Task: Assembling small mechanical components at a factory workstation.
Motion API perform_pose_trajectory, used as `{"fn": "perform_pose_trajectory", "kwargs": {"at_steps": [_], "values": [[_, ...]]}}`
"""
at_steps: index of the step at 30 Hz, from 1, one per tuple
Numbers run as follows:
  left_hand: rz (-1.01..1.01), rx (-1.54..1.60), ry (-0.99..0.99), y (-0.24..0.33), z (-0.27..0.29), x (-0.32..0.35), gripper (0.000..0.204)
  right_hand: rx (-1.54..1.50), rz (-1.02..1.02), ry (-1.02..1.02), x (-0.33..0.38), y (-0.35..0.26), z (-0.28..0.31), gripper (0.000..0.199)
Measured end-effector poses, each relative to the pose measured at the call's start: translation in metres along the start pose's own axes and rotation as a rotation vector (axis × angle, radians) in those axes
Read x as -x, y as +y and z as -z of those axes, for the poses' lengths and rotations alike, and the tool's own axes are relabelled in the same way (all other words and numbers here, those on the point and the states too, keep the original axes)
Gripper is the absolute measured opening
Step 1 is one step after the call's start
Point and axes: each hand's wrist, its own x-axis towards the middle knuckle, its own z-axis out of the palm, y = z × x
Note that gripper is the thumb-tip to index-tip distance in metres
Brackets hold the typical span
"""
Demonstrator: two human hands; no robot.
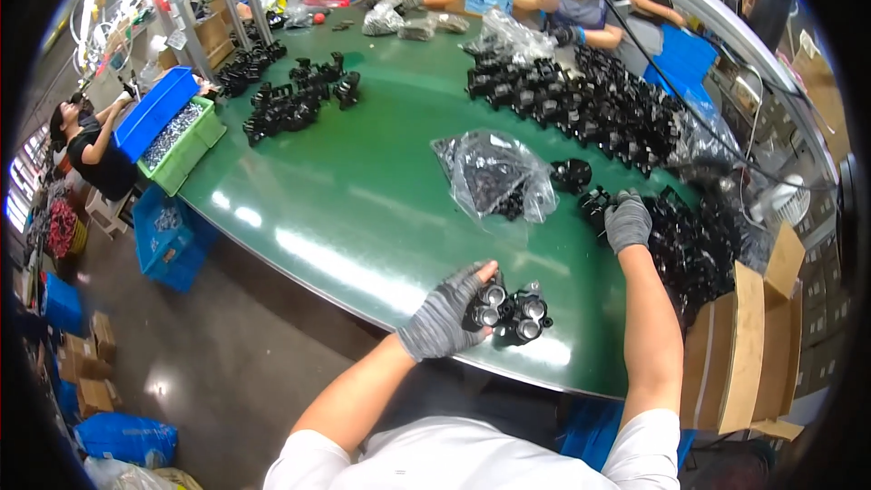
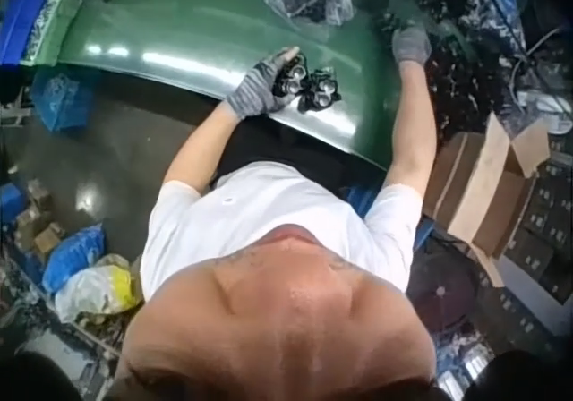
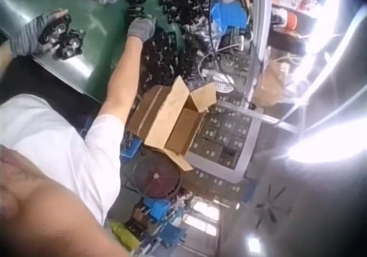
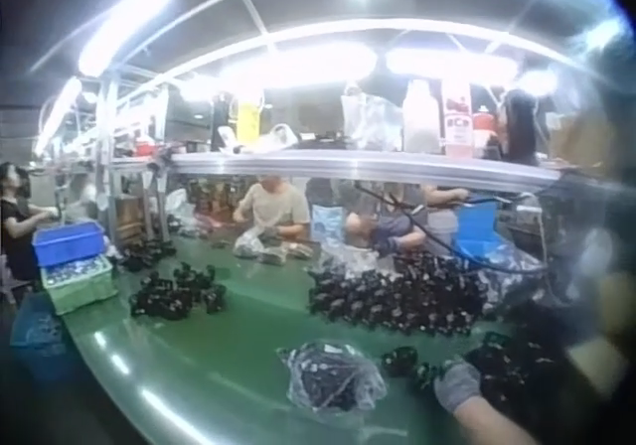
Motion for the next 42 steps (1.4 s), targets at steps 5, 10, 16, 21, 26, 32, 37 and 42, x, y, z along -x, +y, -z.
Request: {"fn": "perform_pose_trajectory", "kwargs": {"at_steps": [5, 10, 16, 21, 26, 32, 37, 42], "values": [[-0.086, 0.049, 0.035, -0.013, 0.008, -0.014, 0.099, -0.462, 0.552, 0.089, 0.058, 0.017, 0.031, 0.021], [0.005, 0.12, 0.031, -0.018, 0.003, -0.02, 0.099, -0.833, 0.404, 0.156, 0.11, 0.013, 0.057, 0.037], [-0.065, 0.0, 0.024, -0.02, -0.005, 0.0, 0.105, -0.668, 0.223, -0.004, 0.171, 0.029, 0.034, 0.055], [-0.031, -0.039, 0.037, -0.012, -0.006, 0.001, 0.1, -0.894, 0.337, 0.033, 0.209, 0.006, 0.034, 0.053], [-0.084, 0.008, 0.039, -0.016, 0.012, -0.002, 0.105, -1.172, 0.11, -0.284, 0.193, -0.057, 0.073, 0.051], [0.002, -0.042, 0.027, -0.007, 0.008, -0.025, 0.105, -0.772, 0.187, 0.145, 0.034, -0.056, 0.01, 0.062], [-0.019, -0.039, 0.035, -0.007, 0.003, -0.004, 0.103, -0.157, 0.344, 0.145, -0.027, -0.104, -0.006, 0.07], [0.016, -0.036, -0.007, -0.002, 0.004, 0.01, 0.1, -0.186, 0.372, -0.049, -0.008, -0.112, 0.013, 0.036]]}}
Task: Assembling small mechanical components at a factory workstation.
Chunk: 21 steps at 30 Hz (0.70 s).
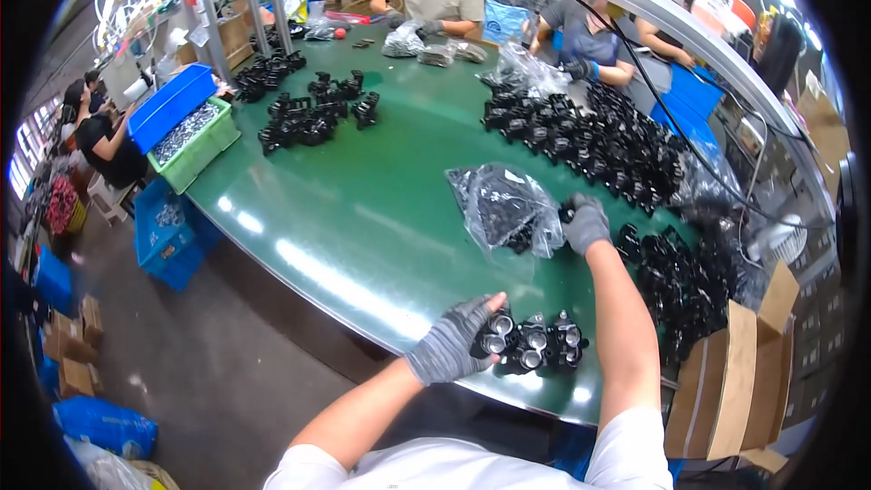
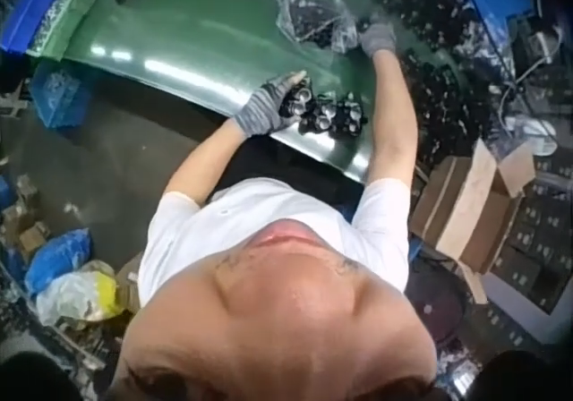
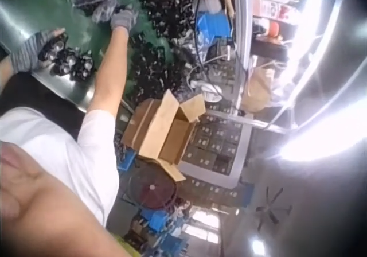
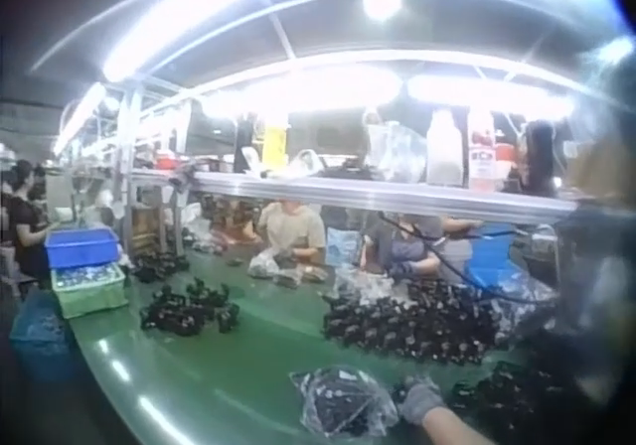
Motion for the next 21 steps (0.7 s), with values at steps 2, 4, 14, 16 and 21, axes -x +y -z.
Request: {"fn": "perform_pose_trajectory", "kwargs": {"at_steps": [2, 4, 14, 16, 21], "values": [[-0.016, -0.003, 0.004, 0.0, 0.001, -0.009, 0.1, -0.202, -0.022, 0.041, 0.002, 0.027, -0.019, 0.036], [-0.022, 0.019, -0.026, -0.001, -0.003, -0.013, 0.099, -0.605, -0.105, 0.092, 0.022, 0.046, -0.037, 0.037], [-0.006, 0.048, 0.023, -0.011, 0.001, -0.032, 0.104, -1.094, -0.277, 0.003, 0.117, 0.102, 0.002, 0.05], [0.01, 0.035, 0.032, -0.01, -0.005, -0.028, 0.103, -0.848, -0.315, 0.036, 0.127, 0.108, 0.013, 0.05], [0.033, 0.051, 0.036, -0.003, -0.004, -0.021, 0.103, -0.21, -0.224, 0.148, 0.145, 0.094, 0.038, 0.052]]}}
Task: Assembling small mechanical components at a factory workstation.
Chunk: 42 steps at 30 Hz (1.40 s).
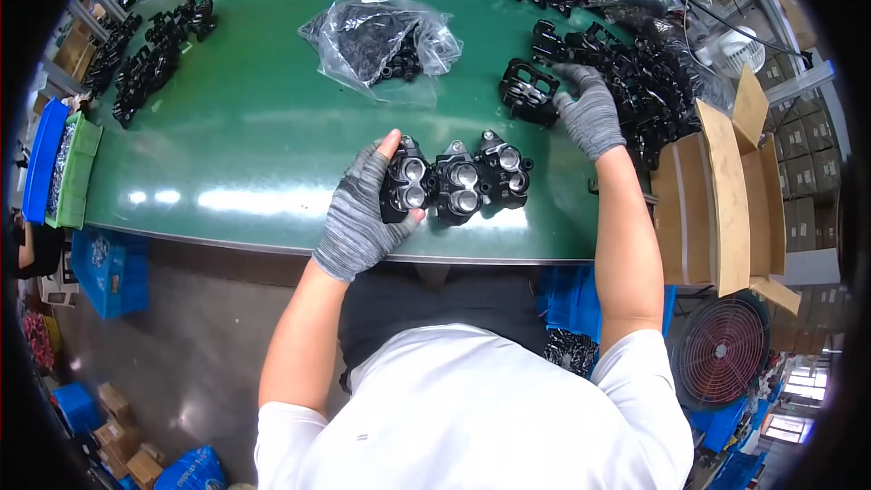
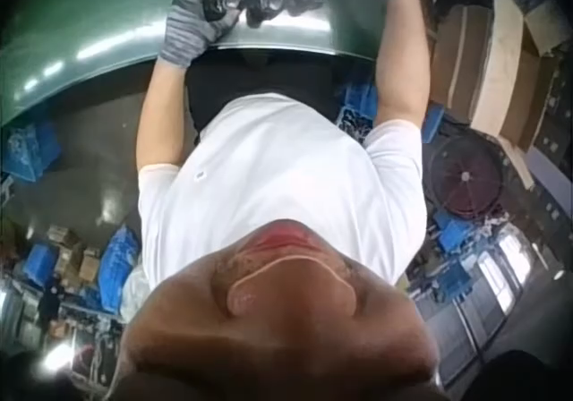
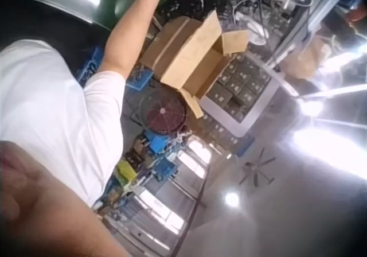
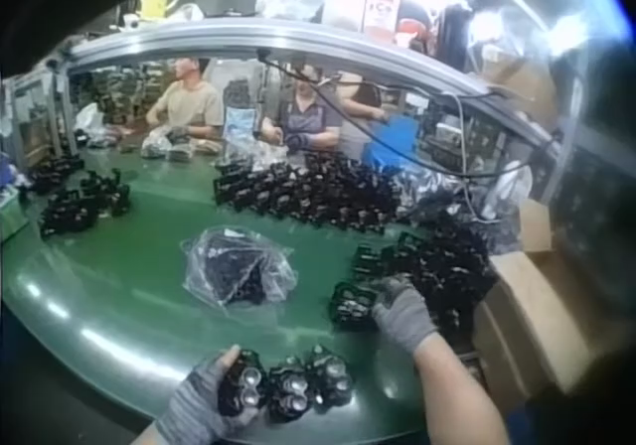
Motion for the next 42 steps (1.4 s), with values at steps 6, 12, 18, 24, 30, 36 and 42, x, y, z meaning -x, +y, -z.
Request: {"fn": "perform_pose_trajectory", "kwargs": {"at_steps": [6, 12, 18, 24, 30, 36, 42], "values": [[-0.02, 0.003, 0.003, -0.006, -0.005, 0.003, 0.102, 0.276, -0.192, 0.036, -0.019, -0.059, 0.0, 0.052], [0.006, 0.022, 0.011, -0.004, -0.006, 0.002, 0.1, 0.075, -0.186, -0.198, -0.036, -0.019, -0.004, 0.045], [-0.017, 0.015, 0.014, -0.005, -0.002, 0.008, 0.1, -0.18, 0.098, -0.288, 0.018, 0.024, 0.02, 0.037], [-0.105, 0.008, 0.122, 0.0, -0.006, 0.002, 0.098, -0.663, 0.094, -0.119, 0.05, 0.028, 0.033, 0.042], [-0.269, -0.392, 0.127, 0.014, -0.029, -0.006, 0.086, -0.637, -0.278, -0.106, 0.063, -0.026, 0.01, 0.055], [-0.258, -0.372, 0.136, 0.022, -0.033, 0.004, 0.072, -0.571, -0.025, 0.213, 0.115, -0.046, -0.039, 0.059], [-0.247, -0.404, 0.103, 0.0, 0.015, 0.012, 0.077, -0.602, -0.047, 0.225, 0.134, -0.103, -0.062, 0.062]]}}
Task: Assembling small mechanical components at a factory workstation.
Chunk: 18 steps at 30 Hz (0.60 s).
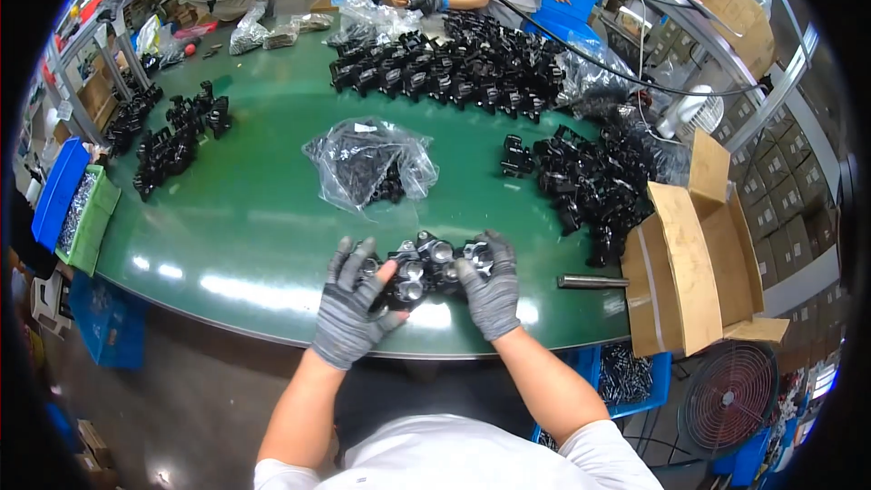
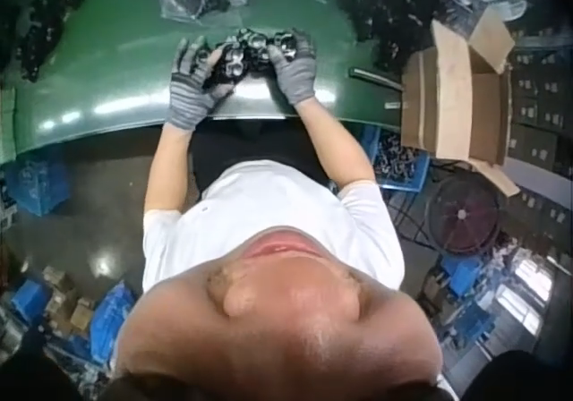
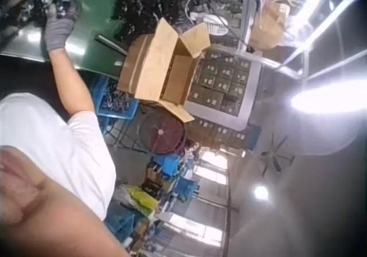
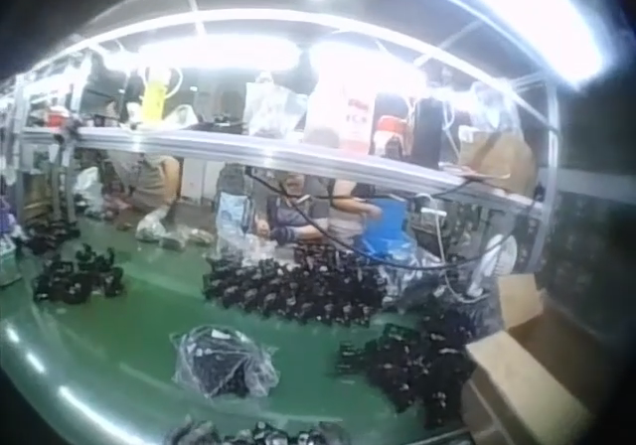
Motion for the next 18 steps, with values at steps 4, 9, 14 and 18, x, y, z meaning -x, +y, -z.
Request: {"fn": "perform_pose_trajectory", "kwargs": {"at_steps": [4, 9, 14, 18], "values": [[-0.018, -0.014, 0.031, -0.029, 0.015, 0.0, 0.081, 0.024, 0.055, -0.174, -0.009, -0.012, -0.005, 0.063], [0.147, 0.286, 0.084, -0.042, 0.012, -0.008, 0.087, -0.086, -0.2, -0.171, -0.09, -0.007, 0.023, 0.071], [0.216, 0.337, 0.288, -0.067, -0.007, -0.021, 0.092, 0.339, -0.01, 0.11, -0.209, 0.073, 0.049, 0.07], [0.356, 0.522, 0.31, -0.067, 0.0, 0.001, 0.094, 0.78, -0.022, -0.036, -0.252, 0.073, 0.005, 0.086]]}}
